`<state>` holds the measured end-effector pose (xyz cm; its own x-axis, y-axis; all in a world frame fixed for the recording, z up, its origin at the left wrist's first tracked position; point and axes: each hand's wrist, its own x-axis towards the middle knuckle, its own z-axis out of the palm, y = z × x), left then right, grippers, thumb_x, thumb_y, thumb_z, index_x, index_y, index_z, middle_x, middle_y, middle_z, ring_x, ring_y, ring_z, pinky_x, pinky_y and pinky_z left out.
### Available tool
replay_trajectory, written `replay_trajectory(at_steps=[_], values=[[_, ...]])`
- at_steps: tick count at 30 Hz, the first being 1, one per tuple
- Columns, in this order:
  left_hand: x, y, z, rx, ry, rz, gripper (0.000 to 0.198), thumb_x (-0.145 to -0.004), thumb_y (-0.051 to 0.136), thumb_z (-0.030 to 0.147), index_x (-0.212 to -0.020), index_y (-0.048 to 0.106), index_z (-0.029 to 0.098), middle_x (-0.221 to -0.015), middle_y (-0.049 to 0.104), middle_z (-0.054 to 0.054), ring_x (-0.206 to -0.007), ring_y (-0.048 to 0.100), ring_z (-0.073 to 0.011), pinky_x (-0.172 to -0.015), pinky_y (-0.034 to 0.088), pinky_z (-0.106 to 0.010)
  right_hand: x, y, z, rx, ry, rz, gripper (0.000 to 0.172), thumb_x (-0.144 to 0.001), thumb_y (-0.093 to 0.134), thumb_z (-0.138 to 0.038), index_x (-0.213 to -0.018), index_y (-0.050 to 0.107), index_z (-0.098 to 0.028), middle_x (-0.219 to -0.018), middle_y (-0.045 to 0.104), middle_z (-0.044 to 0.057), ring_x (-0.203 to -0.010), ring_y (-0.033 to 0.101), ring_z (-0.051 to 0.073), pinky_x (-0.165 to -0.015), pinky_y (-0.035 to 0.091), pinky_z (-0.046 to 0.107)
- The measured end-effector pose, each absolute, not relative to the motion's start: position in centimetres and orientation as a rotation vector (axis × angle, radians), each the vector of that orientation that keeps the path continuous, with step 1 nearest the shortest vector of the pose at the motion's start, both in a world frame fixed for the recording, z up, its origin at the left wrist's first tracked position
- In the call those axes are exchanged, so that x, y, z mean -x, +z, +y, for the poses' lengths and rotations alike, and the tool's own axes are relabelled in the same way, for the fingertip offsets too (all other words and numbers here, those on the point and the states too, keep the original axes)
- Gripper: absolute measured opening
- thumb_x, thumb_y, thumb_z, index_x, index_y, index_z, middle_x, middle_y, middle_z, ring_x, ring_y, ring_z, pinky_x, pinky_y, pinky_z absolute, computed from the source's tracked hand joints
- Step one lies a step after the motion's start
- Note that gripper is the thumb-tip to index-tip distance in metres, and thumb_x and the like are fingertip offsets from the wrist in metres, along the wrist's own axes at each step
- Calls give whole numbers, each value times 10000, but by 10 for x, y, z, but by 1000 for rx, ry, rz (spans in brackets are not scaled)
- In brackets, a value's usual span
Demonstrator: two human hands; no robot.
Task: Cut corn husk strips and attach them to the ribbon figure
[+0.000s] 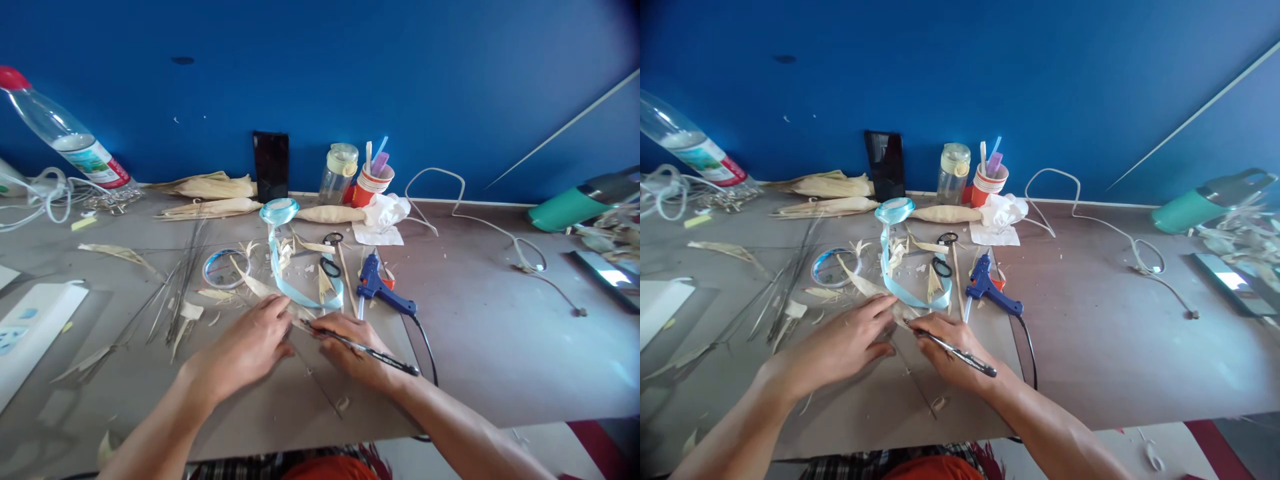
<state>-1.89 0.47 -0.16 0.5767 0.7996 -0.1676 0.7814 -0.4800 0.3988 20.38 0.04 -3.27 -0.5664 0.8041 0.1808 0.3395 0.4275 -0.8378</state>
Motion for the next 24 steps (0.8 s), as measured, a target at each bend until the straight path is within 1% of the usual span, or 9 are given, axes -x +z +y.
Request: replay_trajectory(at_steps=[4, 7, 12, 24], values=[[18, -2, 4, -2414, 73, 1241, 240, -834, 556, 299, -1004, 625, 144, -1221, 553, -147, -1178, 484, -270, -992, 414, -393, -200, -32, 1, 1193, 969, -2114, 226, -873, 488, -207, -1059, 616, -204, -963, 704, 56, -899, 658, 179, -798, 511, 297], [18, 0, 4, -2405, 67, 1230, 229, -833, 555, 283, -1023, 621, 173, -1236, 538, -128, -1171, 485, -267, -973, 425, -402, -198, -30, 0, 1223, 923, -2122, 188, -860, 487, -190, -975, 635, -204, -905, 711, 47, -845, 663, 174, -762, 514, 289], [17, 2, 4, -2393, 56, 1218, 152, -842, 549, 279, -887, 644, 171, -1278, 502, -123, -1219, 440, -271, -1023, 372, -413, -196, -32, 1, 1145, 833, -2158, 173, -838, 495, -167, -907, 653, -182, -839, 703, 55, -824, 644, 184, -754, 509, 305], [17, 0, 4, -2405, 58, 1202, 158, -848, 541, 273, -835, 655, 164, -1265, 510, -129, -1168, 475, -259, -981, 403, -390, -196, -36, 2, 1132, 879, -2155, 174, -826, 523, -149, -926, 656, -200, -843, 705, 41, -819, 632, 182, -760, 498, 319]])
